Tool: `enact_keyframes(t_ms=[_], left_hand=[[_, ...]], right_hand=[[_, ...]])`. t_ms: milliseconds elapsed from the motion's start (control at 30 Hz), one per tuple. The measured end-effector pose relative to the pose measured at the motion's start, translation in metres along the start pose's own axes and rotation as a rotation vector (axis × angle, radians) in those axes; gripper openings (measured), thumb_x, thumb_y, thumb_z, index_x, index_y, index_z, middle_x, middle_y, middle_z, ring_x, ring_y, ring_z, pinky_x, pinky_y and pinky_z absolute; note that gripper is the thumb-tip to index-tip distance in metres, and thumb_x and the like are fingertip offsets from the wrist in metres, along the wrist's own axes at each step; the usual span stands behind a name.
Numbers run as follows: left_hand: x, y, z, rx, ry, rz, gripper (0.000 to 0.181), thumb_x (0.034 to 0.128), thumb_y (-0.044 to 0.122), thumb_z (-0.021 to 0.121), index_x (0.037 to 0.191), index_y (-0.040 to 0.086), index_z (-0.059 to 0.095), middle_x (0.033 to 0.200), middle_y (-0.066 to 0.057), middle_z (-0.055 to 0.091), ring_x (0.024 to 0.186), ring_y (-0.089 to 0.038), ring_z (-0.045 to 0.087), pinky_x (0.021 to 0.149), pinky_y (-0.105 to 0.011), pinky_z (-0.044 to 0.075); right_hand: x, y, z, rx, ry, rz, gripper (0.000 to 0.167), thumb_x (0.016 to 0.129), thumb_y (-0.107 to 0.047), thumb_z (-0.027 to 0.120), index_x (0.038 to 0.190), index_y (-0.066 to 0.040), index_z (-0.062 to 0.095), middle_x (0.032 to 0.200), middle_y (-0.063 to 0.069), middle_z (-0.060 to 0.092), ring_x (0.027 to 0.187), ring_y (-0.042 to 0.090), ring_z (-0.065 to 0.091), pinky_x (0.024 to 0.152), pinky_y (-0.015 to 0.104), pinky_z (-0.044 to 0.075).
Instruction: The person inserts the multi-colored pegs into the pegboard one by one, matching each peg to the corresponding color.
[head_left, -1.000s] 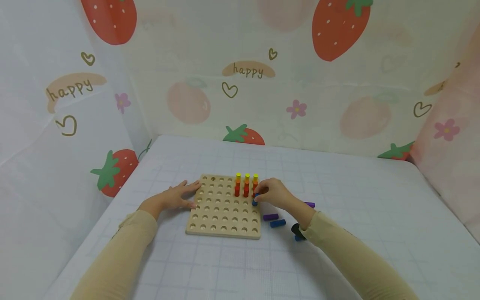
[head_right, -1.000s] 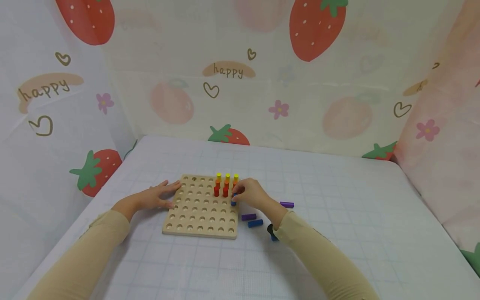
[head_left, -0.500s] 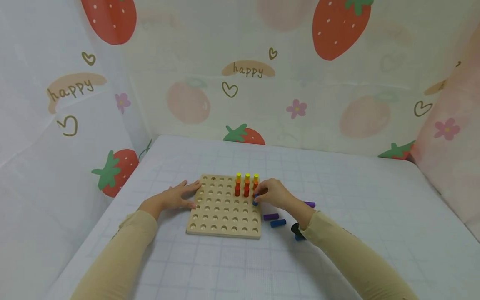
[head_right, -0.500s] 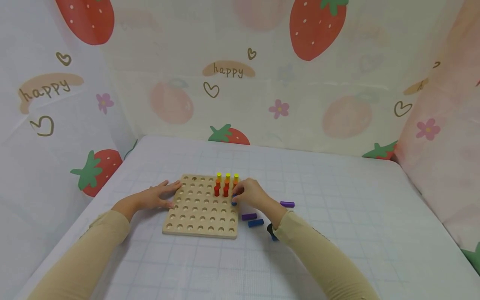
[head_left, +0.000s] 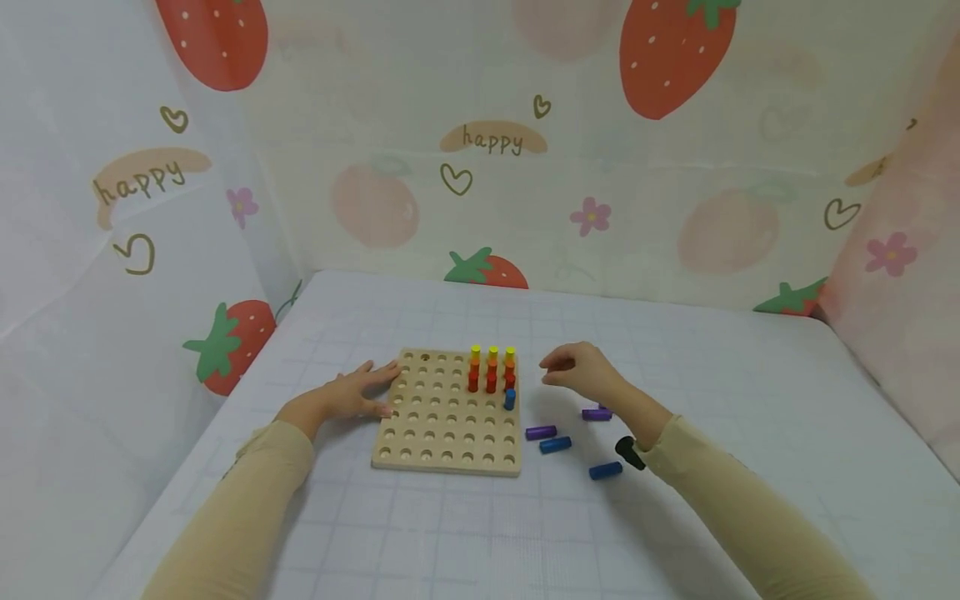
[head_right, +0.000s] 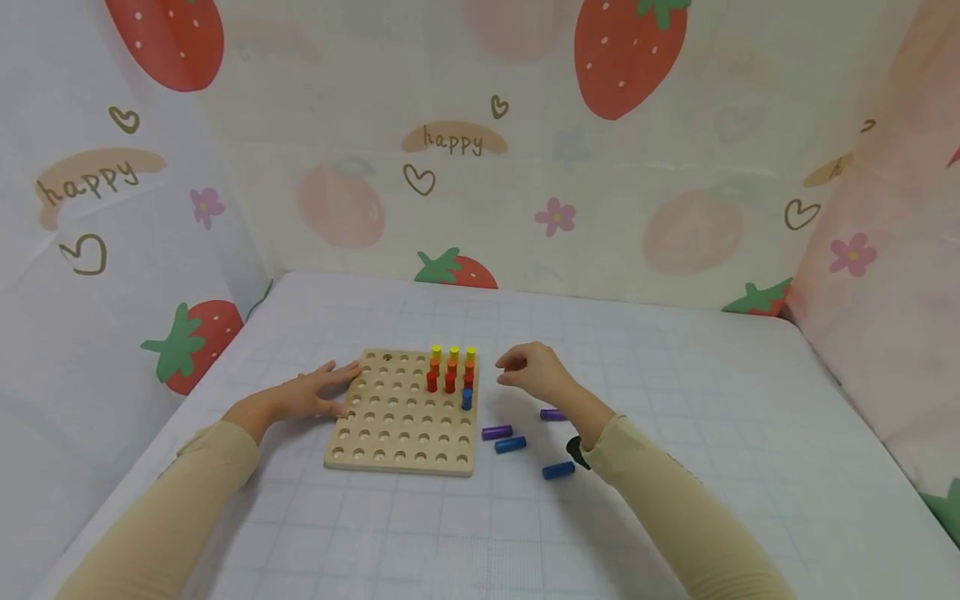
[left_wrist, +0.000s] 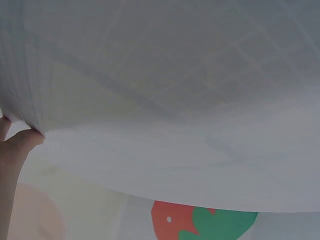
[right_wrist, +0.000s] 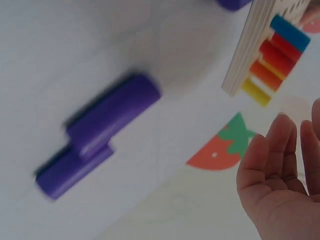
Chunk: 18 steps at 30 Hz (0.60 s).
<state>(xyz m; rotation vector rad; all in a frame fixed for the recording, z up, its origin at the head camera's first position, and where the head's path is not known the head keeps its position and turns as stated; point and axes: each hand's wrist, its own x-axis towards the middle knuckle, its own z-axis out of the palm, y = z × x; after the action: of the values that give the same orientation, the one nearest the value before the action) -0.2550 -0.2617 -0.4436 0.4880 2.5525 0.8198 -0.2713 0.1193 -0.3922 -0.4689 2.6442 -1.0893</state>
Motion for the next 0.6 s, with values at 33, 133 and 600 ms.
enact_keyframes(t_ms=[33, 133, 600], left_hand=[[-0.001, 0.001, 0.000, 0.002, 0.000, -0.002, 0.084, 0.0881, 0.036, 0.068, 0.153, 0.004, 0.025, 0.160, -0.015, 0.014, 0.144, -0.047, -0.003, 0.107, -0.070, -0.006], [-0.001, 0.000, 0.000, 0.003, 0.001, 0.004, 0.085, 0.0881, 0.037, 0.068, 0.153, 0.004, 0.025, 0.160, -0.015, 0.014, 0.144, -0.046, -0.002, 0.107, -0.071, -0.006], [-0.003, 0.002, 0.000, 0.008, 0.000, 0.014, 0.084, 0.0895, 0.038, 0.066, 0.153, 0.002, 0.024, 0.160, -0.018, 0.014, 0.143, -0.048, -0.002, 0.107, -0.070, -0.006]], right_hand=[[-0.002, 0.003, -0.005, 0.002, 0.006, 0.011, 0.026, 0.092, -0.007, 0.067, 0.115, 0.006, 0.067, 0.100, 0.012, 0.067, 0.089, 0.023, 0.058, 0.081, 0.033, 0.052], [-0.008, 0.014, -0.019, 0.001, 0.021, 0.009, 0.027, 0.092, -0.007, 0.067, 0.114, 0.007, 0.066, 0.101, 0.014, 0.066, 0.090, 0.025, 0.058, 0.082, 0.034, 0.051], [-0.037, 0.066, -0.050, 0.007, -0.165, 0.024, 0.023, 0.091, -0.013, 0.068, 0.107, 0.003, 0.068, 0.100, 0.007, 0.067, 0.090, 0.020, 0.056, 0.085, 0.036, 0.049]])
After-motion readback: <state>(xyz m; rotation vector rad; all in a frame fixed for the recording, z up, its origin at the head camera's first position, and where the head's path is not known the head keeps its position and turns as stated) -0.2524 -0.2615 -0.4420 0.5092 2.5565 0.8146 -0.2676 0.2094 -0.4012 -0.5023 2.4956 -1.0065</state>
